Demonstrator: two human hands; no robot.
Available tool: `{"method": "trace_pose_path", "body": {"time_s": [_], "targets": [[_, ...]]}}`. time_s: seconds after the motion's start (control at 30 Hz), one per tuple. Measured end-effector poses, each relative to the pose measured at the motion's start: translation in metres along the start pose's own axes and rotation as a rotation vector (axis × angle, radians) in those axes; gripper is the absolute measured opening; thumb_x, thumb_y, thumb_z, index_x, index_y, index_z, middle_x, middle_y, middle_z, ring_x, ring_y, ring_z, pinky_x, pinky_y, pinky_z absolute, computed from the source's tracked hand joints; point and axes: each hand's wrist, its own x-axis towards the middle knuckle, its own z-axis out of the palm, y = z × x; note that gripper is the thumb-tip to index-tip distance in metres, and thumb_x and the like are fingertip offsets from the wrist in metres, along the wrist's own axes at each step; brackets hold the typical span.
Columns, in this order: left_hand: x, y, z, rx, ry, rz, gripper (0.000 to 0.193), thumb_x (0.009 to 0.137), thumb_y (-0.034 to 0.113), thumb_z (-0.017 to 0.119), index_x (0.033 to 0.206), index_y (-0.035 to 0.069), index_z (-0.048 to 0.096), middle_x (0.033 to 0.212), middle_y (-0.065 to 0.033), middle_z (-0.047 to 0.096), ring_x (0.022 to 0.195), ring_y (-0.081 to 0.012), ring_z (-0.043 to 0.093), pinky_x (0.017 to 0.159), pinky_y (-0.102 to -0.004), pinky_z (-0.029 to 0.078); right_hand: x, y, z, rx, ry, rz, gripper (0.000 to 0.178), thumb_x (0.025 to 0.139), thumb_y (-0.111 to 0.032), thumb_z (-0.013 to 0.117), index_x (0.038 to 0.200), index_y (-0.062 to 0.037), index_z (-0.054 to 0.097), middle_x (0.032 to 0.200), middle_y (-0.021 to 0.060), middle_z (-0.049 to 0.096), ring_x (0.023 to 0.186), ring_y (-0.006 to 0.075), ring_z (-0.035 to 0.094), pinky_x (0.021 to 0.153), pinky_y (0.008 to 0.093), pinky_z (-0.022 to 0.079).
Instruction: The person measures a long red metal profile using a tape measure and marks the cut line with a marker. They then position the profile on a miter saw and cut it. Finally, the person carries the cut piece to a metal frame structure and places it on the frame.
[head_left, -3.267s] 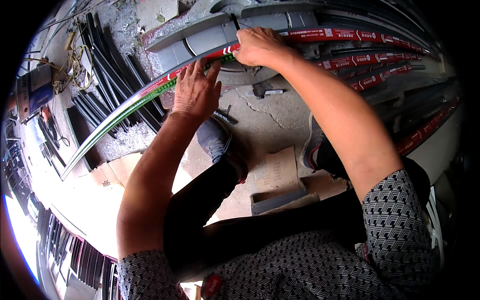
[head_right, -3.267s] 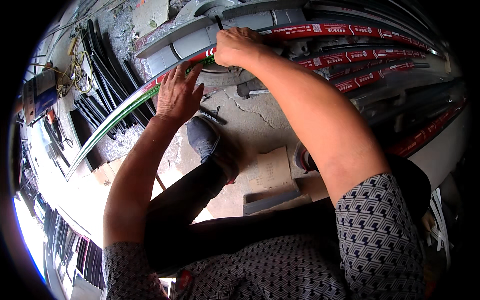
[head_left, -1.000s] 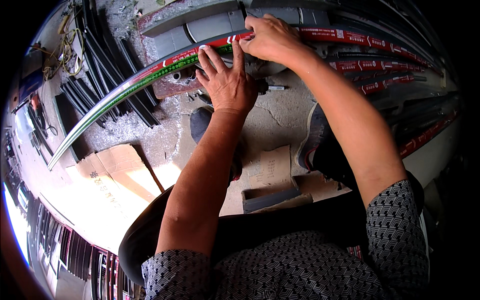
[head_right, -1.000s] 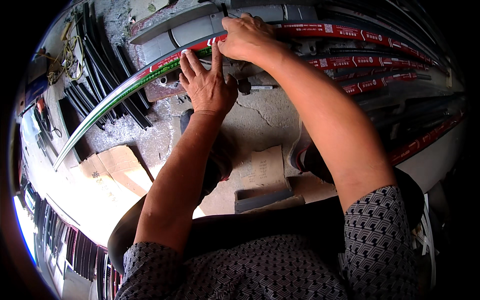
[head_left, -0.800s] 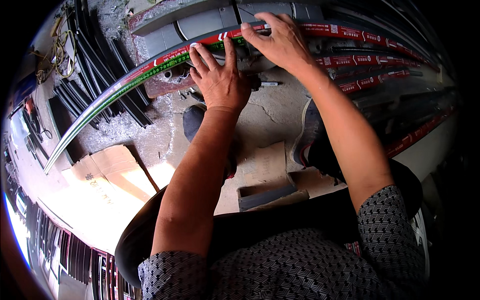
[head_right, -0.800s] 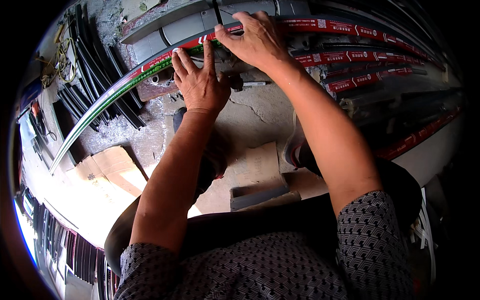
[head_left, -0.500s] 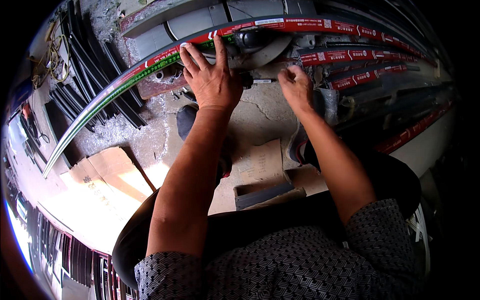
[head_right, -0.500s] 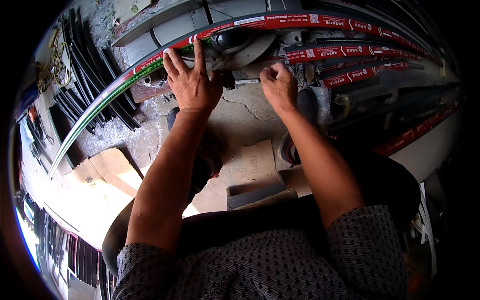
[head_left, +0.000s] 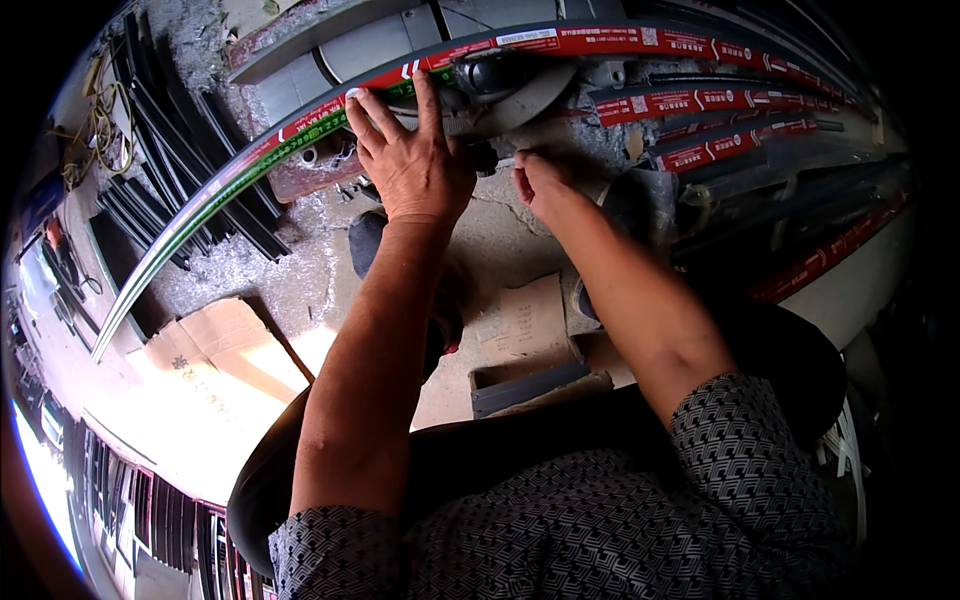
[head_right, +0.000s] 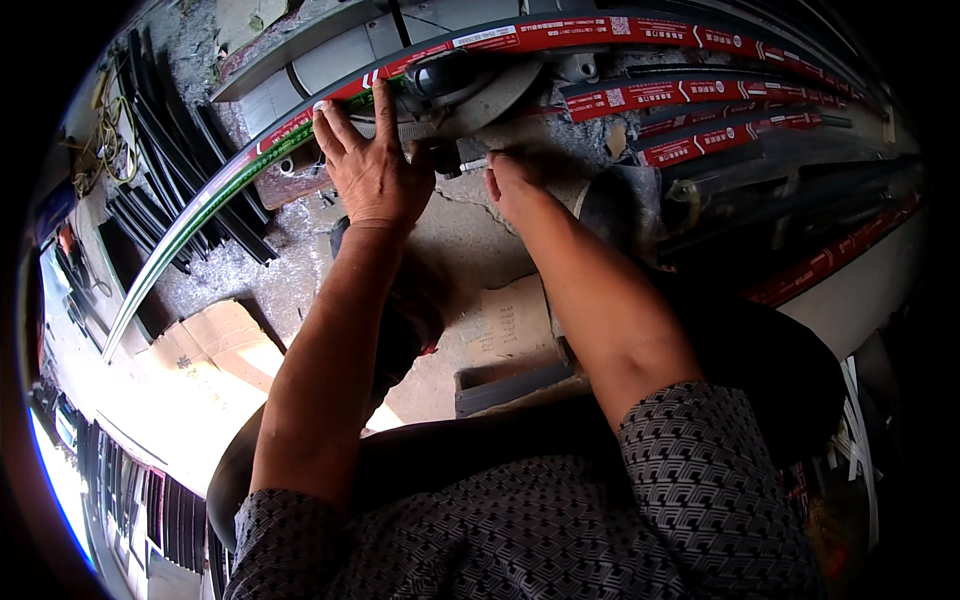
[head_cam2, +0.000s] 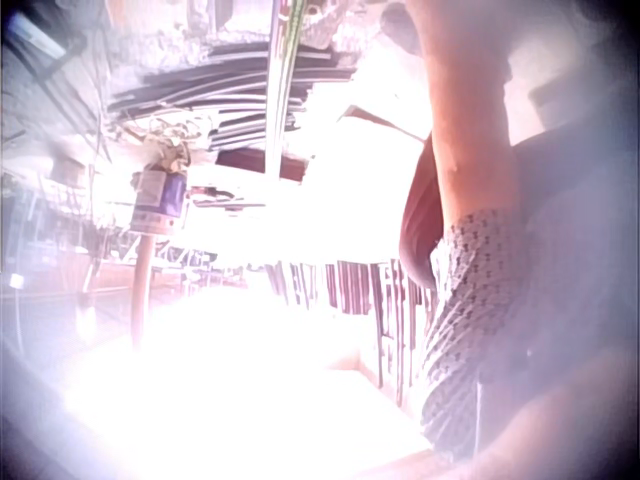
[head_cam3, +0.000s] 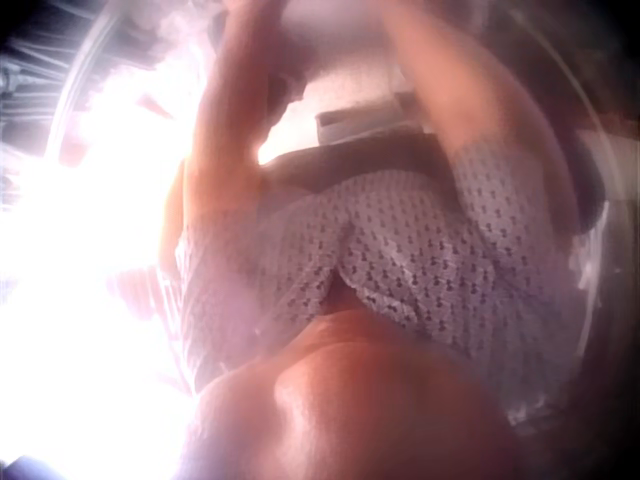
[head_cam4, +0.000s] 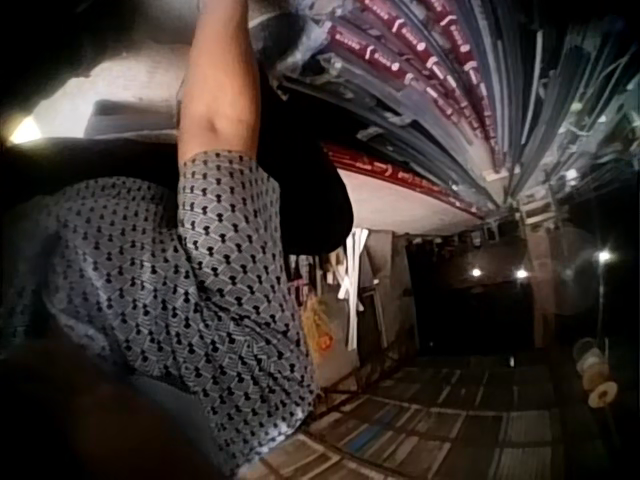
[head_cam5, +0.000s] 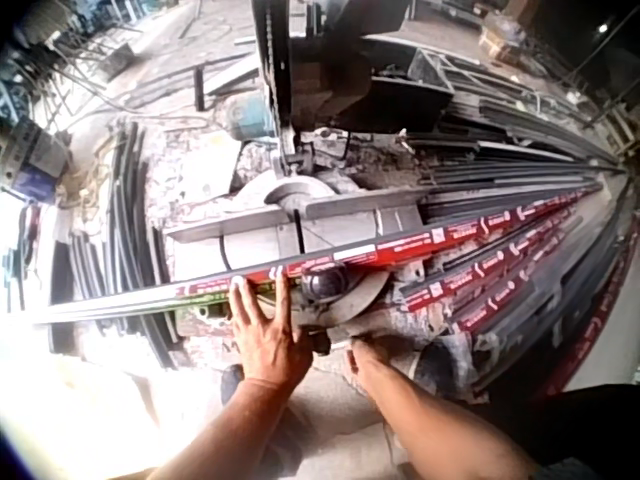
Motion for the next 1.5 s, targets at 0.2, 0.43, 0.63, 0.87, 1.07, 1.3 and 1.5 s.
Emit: {"method": "trace_pose_path", "body": {"time_s": [0.2,0.43,0.63,0.87,1.07,1.3,1.5], "targets": [[-0.001,-0.002,0.002,-0.010,0.021,0.001,0.092,0.082,0.030,0.072,0.163,0.024,0.027,0.154,-0.0406,0.021,0.143,-0.0603,0.022,0.114,-0.0642,0.031,-0.033,-0.005,-0.026,-0.140,0.093,-0.325,0.025,0.089,-0.024,0.072,0.074,-0.0152,0.054,0.058,-0.0023,0.051,0.044,0.0091,0.045,0.039,0.0260,0.033],[0.000,-0.002,0.000,-0.017,0.011,-0.010,0.090,0.082,0.032,0.072,0.161,0.024,0.030,0.155,-0.0398,0.021,0.143,-0.0602,0.021,0.114,-0.0635,0.029,-0.086,-0.034,-0.048,0.056,-0.030,-0.657,0.018,0.091,-0.021,0.068,0.086,-0.0107,0.053,0.072,0.0010,0.057,0.051,0.0107,0.050,0.045,0.0272,0.038],[0.001,0.000,0.000,0.014,0.024,-0.019,0.091,0.079,0.036,0.072,0.161,0.024,0.033,0.155,-0.0399,0.022,0.144,-0.0603,0.021,0.114,-0.0634,0.031,-0.129,-0.051,-0.011,0.095,-0.259,-0.891,0.017,0.096,-0.012,0.063,0.091,-0.0077,0.048,0.072,0.0055,0.059,0.055,0.0107,0.053,0.047,0.0269,0.043],[0.001,0.001,-0.005,-0.054,0.039,0.001,0.091,0.075,0.035,0.070,0.158,0.016,0.036,0.154,-0.0435,0.023,0.145,-0.0613,0.020,0.108,-0.0620,0.031,-0.145,-0.042,0.020,-0.136,-0.305,-1.068,0.015,0.102,-0.014,0.060,0.100,-0.0031,0.050,0.075,0.0059,0.062,0.059,0.0107,0.057,0.053,0.0267,0.047],[-0.001,-0.001,-0.003,-0.071,0.050,-0.010,0.091,0.078,0.039,0.069,0.160,0.020,0.034,0.156,-0.0424,0.021,0.145,-0.0608,0.020,0.109,-0.0646,0.031,-0.143,-0.041,0.024,-0.197,-0.354,-1.106,0.013,0.100,-0.010,0.060,0.102,-0.0018,0.051,0.075,0.0027,0.060,0.060,0.0074,0.055,0.052,0.0252,0.047],[-0.001,-0.001,-0.005,-0.054,0.023,-0.027,0.087,0.083,0.042,0.067,0.161,0.022,0.032,0.157,-0.0420,0.021,0.146,-0.0596,0.019,0.110,-0.0643,0.030,-0.142,-0.049,0.021,-0.414,-0.579,-1.008,0.015,0.099,-0.013,0.066,0.106,0.0006,0.064,0.078,-0.0007,0.064,0.069,0.0044,0.057,0.061,0.0240,0.048],[0.000,0.000,-0.005,-0.080,0.041,-0.023,0.086,0.085,0.046,0.066,0.159,0.017,0.034,0.156,-0.0423,0.021,0.147,-0.0593,0.018,0.107,-0.0651,0.032,-0.142,-0.053,0.024,-0.598,-0.437,-1.122,0.022,0.104,-0.021,0.062,0.103,0.0001,0.062,0.081,0.0027,0.065,0.066,0.0070,0.059,0.058,0.0239,0.050]]}}
